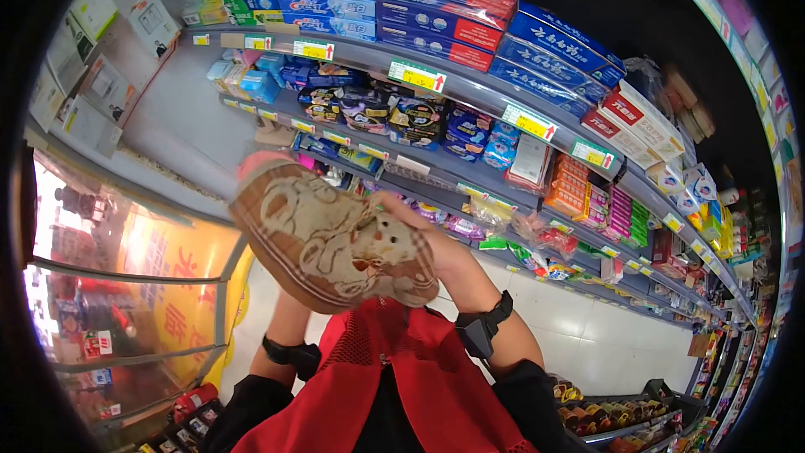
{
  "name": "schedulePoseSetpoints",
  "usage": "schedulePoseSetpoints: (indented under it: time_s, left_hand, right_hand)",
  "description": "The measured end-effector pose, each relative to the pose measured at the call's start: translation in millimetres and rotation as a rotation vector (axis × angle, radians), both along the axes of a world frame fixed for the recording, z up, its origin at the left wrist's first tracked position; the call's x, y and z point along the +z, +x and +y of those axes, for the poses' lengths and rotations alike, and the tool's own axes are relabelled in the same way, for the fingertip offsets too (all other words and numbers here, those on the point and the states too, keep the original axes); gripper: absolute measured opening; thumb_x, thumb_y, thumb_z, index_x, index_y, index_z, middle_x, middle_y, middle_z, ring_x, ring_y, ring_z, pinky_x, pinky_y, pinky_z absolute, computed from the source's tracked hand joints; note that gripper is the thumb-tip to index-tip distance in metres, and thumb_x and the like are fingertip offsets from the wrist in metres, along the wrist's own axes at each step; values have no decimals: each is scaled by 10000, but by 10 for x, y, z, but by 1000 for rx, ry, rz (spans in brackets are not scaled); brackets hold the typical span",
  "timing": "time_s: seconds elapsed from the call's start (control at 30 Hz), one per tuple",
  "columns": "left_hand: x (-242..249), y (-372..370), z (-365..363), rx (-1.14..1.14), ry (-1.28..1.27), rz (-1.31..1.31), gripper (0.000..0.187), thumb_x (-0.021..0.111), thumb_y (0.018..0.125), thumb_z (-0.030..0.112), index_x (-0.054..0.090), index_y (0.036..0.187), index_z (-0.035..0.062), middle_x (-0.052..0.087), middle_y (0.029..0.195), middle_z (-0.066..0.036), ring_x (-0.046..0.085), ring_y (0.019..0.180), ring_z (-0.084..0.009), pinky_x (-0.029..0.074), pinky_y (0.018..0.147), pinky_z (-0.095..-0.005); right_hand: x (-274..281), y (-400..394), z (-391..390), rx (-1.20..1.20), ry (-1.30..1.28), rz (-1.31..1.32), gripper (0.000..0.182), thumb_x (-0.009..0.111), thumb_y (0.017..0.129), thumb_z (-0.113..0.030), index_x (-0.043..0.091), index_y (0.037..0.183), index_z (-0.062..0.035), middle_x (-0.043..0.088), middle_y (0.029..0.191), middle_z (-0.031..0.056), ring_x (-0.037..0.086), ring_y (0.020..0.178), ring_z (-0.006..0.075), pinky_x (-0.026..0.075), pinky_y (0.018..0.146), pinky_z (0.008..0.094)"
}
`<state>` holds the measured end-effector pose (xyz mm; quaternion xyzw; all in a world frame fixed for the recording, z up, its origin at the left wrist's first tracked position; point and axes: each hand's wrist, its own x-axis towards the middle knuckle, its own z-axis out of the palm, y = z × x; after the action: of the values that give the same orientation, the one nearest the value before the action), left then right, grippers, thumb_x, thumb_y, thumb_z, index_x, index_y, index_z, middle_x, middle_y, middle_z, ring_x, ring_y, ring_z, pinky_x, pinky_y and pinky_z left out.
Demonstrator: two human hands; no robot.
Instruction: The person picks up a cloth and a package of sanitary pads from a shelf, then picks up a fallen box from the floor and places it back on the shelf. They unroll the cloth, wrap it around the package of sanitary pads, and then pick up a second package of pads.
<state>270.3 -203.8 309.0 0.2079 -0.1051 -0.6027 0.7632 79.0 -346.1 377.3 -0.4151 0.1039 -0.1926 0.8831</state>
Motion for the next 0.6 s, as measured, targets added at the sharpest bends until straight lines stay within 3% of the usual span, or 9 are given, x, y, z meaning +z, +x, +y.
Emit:
schedulePoseSetpoints:
  time_s: [0.07, 0.1, 0.23, 0.3, 0.4, 0.47, 0.53, 0.57, 0.6]
  left_hand:
    - [-509, -60, -93, -70, 55, 95, 505, 460, 950, 302, 350, 1374, 49, 450, 1351, -130, 464, 1210, -254, 426, 998, -393]
    - [-642, -55, -117, -115, 83, 99, 499, 446, 954, 315, 358, 1370, 54, 452, 1349, -131, 466, 1207, -254, 424, 1000, -396]
    - [-712, 210, -78, -195, 52, 24, 467, 384, 959, 345, 410, 1340, 76, 473, 1344, -112, 465, 1216, -267, 408, 1011, -408]
    - [-640, 385, -154, -192, 63, -843, 461, 373, 957, 325, 409, 1342, 73, 463, 1357, -115, 453, 1229, -268, 396, 1023, -417]
    - [-96, 769, -208, -326, 137, -786, 484, 360, 953, 354, 418, 1341, 70, 460, 1363, -134, 446, 1240, -283, 363, 1047, -439]
    - [192, 1082, -269, -389, 148, 420, 498, 346, 959, 393, 431, 1334, 78, 479, 1343, -141, 454, 1233, -295, 348, 1056, -447]
    - [477, 1425, -287, -412, 136, 271, 495, 373, 950, 421, 465, 1308, 92, 502, 1320, -138, 458, 1227, -305, 325, 1066, -463]
    - [618, 1569, -293, -427, 128, 195, 493, 387, 946, 434, 482, 1296, 99, 514, 1309, -136, 460, 1225, -310, 314, 1071, -471]
    - [795, 1686, -275, -414, 121, 200, 494, 400, 941, 445, 488, 1290, 107, 513, 1310, -133, 461, 1224, -310, 313, 1069, -478]
  right_hand:
    - [-244, 186, 19, -17, -26, 185, 526, 549, 904, -113, 354, 1385, -31, 429, 1361, 92, 445, 1212, 178, 390, 990, 306]
    - [236, 281, 67, 66, -17, 362, 571, 536, 911, -157, 312, 1414, -8, 410, 1383, 121, 435, 1227, 180, 400, 986, 298]
    - [-130, 662, -92, 186, -198, 720, 386, 559, 894, -210, 528, 1208, 13, 574, 1145, 120, 561, 992, 148, 490, 822, 307]
    - [-204, 834, -292, 385, -372, 903, 382, 542, 897, -237, 558, 1173, 26, 604, 1099, 126, 593, 931, 164, 506, 776, 321]
    - [-310, 1017, -324, 187, -144, 793, 340, 505, 912, -237, 600, 1107, 25, 641, 986, 92, 616, 834, 170, 514, 727, 337]
    - [-299, 1149, -369, 57, 99, 757, 336, 521, 915, -252, 608, 1104, 11, 650, 1029, 101, 626, 881, 161, 514, 770, 326]
    - [-382, 1237, -416, -57, 335, 626, 339, 542, 907, -263, 618, 1097, 8, 648, 1061, 112, 625, 905, 162, 504, 804, 310]
    - [-15, 1378, -373, -48, 535, 462, 408, 548, 919, -301, 576, 1174, 17, 633, 1113, 101, 613, 978, 176, 486, 873, 317]
    - [66, 1447, -350, -68, 393, 434, 418, 561, 916, -293, 562, 1193, 20, 630, 1121, 98, 604, 997, 177, 476, 890, 319]
